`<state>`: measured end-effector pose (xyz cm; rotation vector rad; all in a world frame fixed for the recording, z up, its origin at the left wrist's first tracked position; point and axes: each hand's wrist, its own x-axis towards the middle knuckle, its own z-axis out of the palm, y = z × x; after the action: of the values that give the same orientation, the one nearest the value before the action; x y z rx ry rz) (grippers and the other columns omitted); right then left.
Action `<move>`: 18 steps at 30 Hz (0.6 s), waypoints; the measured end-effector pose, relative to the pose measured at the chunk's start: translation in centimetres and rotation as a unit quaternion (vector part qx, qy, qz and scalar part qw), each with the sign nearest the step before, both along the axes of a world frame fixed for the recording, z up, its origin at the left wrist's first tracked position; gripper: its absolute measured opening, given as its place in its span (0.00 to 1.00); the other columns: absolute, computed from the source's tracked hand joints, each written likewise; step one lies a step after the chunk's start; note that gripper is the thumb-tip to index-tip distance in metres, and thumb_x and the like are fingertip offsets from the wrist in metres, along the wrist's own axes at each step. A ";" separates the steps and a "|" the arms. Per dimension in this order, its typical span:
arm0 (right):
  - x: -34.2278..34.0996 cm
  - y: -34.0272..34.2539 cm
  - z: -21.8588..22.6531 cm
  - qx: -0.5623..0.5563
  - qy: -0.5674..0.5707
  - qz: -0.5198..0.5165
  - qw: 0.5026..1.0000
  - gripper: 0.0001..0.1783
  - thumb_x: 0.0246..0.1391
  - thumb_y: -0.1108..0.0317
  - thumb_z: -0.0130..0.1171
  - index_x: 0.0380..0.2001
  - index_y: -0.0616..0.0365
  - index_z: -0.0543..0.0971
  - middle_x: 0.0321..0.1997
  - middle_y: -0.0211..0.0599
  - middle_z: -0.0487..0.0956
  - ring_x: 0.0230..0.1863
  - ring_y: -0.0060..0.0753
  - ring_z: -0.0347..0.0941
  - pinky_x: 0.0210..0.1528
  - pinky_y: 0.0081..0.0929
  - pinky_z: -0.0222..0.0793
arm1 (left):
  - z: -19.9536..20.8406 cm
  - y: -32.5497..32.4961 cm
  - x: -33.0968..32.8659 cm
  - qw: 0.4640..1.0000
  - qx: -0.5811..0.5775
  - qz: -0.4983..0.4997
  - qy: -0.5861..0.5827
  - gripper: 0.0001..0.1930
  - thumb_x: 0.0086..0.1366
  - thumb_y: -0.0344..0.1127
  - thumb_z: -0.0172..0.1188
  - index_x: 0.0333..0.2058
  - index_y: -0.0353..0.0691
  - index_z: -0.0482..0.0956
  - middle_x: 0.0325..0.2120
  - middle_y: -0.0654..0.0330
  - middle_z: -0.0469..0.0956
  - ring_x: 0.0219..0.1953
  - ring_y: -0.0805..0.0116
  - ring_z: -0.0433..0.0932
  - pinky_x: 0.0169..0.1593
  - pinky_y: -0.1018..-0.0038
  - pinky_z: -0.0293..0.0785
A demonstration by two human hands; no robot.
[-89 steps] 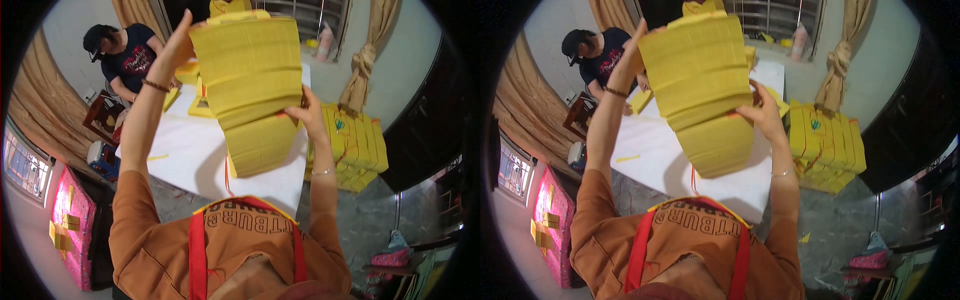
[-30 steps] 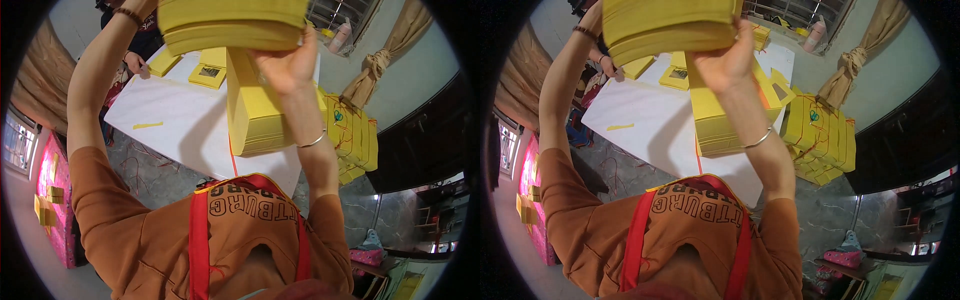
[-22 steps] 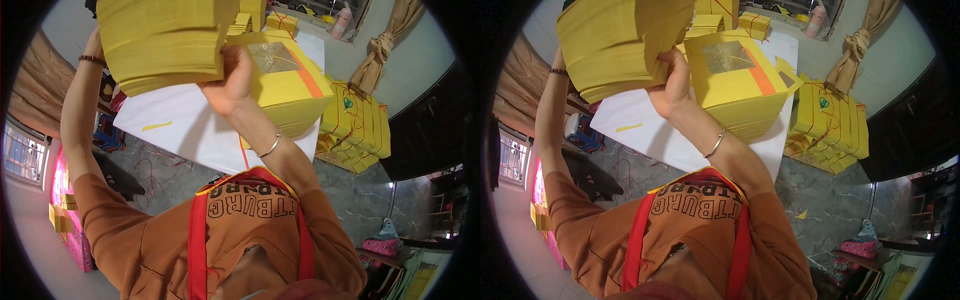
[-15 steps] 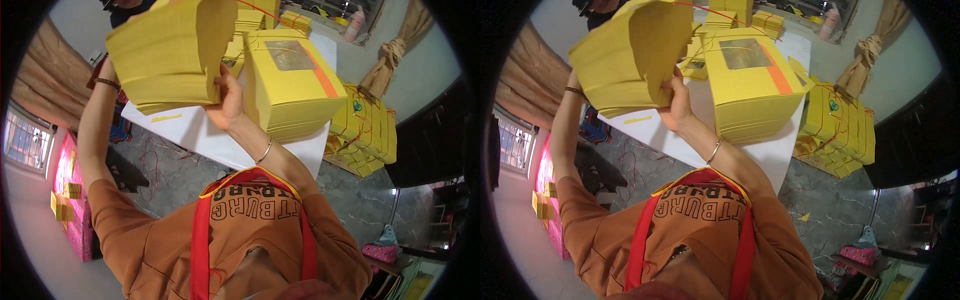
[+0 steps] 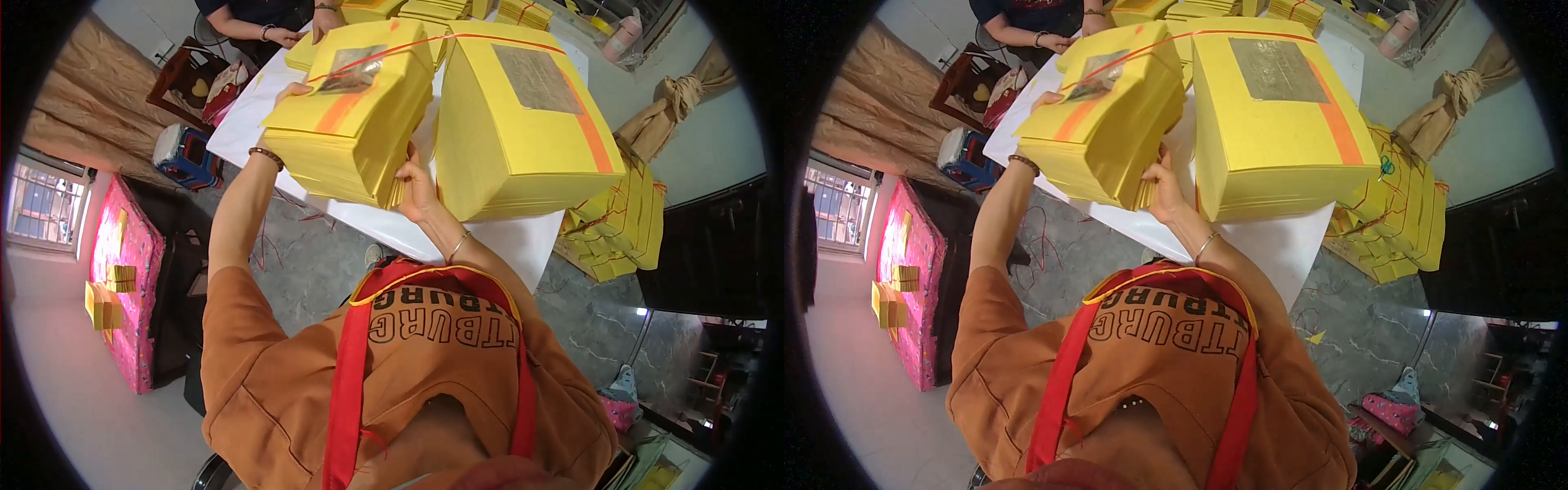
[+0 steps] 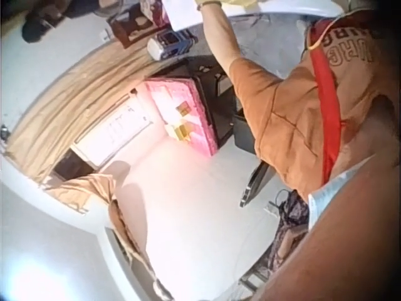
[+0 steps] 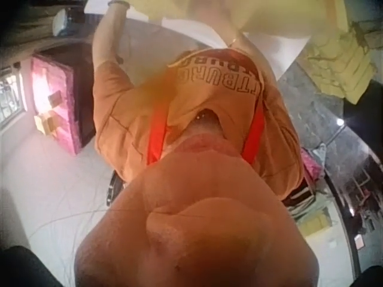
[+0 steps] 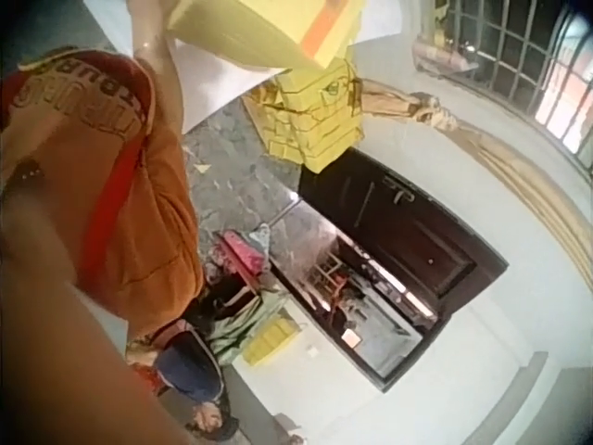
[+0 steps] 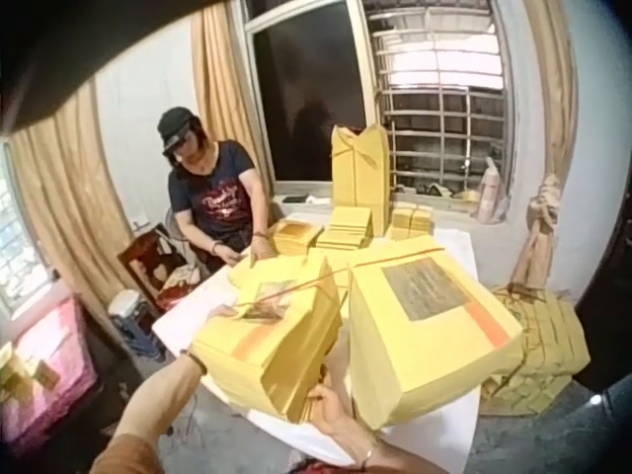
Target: Folding and stacking yellow joss paper in a workshop.
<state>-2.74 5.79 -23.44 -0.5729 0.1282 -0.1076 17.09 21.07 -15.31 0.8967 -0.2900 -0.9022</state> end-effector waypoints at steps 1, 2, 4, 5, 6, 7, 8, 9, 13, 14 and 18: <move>-0.1 0.0 -0.7 0.011 0.007 -0.002 1.000 0.42 0.35 0.76 0.42 0.60 0.48 0.51 0.55 0.34 0.63 0.55 0.35 0.61 0.56 0.34 0.62 | -0.5 -0.7 -0.5 1.000 -0.009 -0.008 -0.020 0.31 0.51 0.35 0.47 0.57 0.38 0.58 0.47 0.49 0.70 0.41 0.60 0.74 0.46 0.70 0.72; 0.0 -0.1 -1.3 0.013 0.012 -0.001 1.000 0.42 0.35 0.76 0.42 0.60 0.48 0.51 0.55 0.34 0.63 0.55 0.35 0.61 0.56 0.34 0.62 | -1.1 -1.3 -0.5 1.000 -0.020 -0.013 -0.013 0.29 0.51 0.35 0.46 0.55 0.35 0.60 0.46 0.45 0.71 0.41 0.55 0.75 0.49 0.66 0.71; 0.0 -0.2 -2.5 0.042 0.052 -0.014 0.998 0.41 0.35 0.77 0.42 0.60 0.46 0.52 0.55 0.33 0.63 0.54 0.34 0.62 0.55 0.33 0.62 | -2.1 -1.6 -0.5 1.000 -0.004 -0.016 0.010 0.30 0.51 0.34 0.46 0.55 0.36 0.59 0.47 0.47 0.70 0.42 0.56 0.75 0.49 0.68 0.70; 0.1 -0.1 -3.2 0.044 0.058 -0.015 0.997 0.41 0.35 0.77 0.42 0.60 0.46 0.52 0.55 0.33 0.63 0.54 0.34 0.62 0.55 0.33 0.62 | -2.6 -1.8 -0.5 0.999 0.011 -0.019 0.028 0.30 0.51 0.34 0.46 0.56 0.37 0.59 0.47 0.48 0.70 0.43 0.58 0.74 0.48 0.69 0.70; 0.2 0.0 -4.1 0.019 0.075 -0.033 0.996 0.41 0.36 0.77 0.41 0.60 0.48 0.53 0.55 0.32 0.63 0.54 0.33 0.62 0.54 0.31 0.62 | -3.2 -1.7 -0.7 0.998 0.025 -0.020 0.046 0.31 0.51 0.34 0.46 0.57 0.39 0.58 0.48 0.50 0.69 0.43 0.59 0.73 0.48 0.70 0.70; 0.4 0.0 -5.3 -0.007 0.091 -0.052 0.994 0.40 0.36 0.77 0.41 0.60 0.49 0.53 0.55 0.31 0.63 0.53 0.32 0.62 0.53 0.29 0.63 | -3.7 -1.8 -0.8 0.997 0.039 -0.023 0.063 0.31 0.51 0.34 0.46 0.57 0.40 0.58 0.48 0.51 0.69 0.44 0.61 0.73 0.48 0.71 0.70; 0.4 -0.1 -6.4 -0.005 0.095 -0.053 0.994 0.40 0.36 0.77 0.41 0.60 0.49 0.53 0.55 0.31 0.63 0.53 0.32 0.62 0.53 0.29 0.63 | -4.2 -1.9 -0.8 0.995 0.053 -0.027 0.079 0.32 0.51 0.34 0.46 0.58 0.42 0.57 0.49 0.52 0.68 0.44 0.62 0.72 0.47 0.72 0.70; 0.6 -0.1 -7.8 -0.080 0.129 -0.059 0.987 0.38 0.39 0.77 0.41 0.60 0.51 0.54 0.55 0.31 0.64 0.53 0.31 0.62 0.53 0.27 0.61 | -5.6 -1.3 -0.4 0.995 0.054 -0.024 0.082 0.32 0.51 0.34 0.46 0.58 0.42 0.57 0.49 0.52 0.68 0.44 0.62 0.72 0.47 0.72 0.70; 0.9 -0.8 -11.5 -0.206 0.147 -0.069 0.965 0.36 0.40 0.75 0.41 0.59 0.58 0.56 0.58 0.38 0.61 0.57 0.37 0.58 0.55 0.27 0.56 | -6.8 -2.1 -0.9 0.992 0.100 -0.030 0.071 0.32 0.51 0.33 0.48 0.58 0.41 0.56 0.49 0.53 0.68 0.45 0.63 0.72 0.48 0.71 0.69; 0.8 -1.4 -11.5 -0.206 0.153 -0.072 0.964 0.36 0.40 0.75 0.41 0.59 0.58 0.56 0.58 0.38 0.61 0.57 0.37 0.58 0.55 0.27 0.56 | -5.6 -2.7 -1.8 0.994 0.078 -0.028 0.067 0.33 0.51 0.33 0.48 0.58 0.40 0.56 0.49 0.53 0.68 0.45 0.63 0.71 0.48 0.71 0.69; -0.4 -1.3 -7.9 -0.398 0.246 -0.032 0.883 0.30 0.41 0.74 0.42 0.54 0.62 0.62 0.55 0.47 0.65 0.56 0.41 0.59 0.57 0.30 0.54 | -6.4 -2.4 -0.1 0.991 0.095 -0.018 -0.093 0.33 0.52 0.34 0.51 0.59 0.39 0.54 0.49 0.54 0.67 0.47 0.64 0.70 0.50 0.72 0.67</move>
<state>-3.17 4.47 -31.29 -1.4198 0.6175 -0.0727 16.96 18.65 -21.69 1.1590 -0.3869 -0.8907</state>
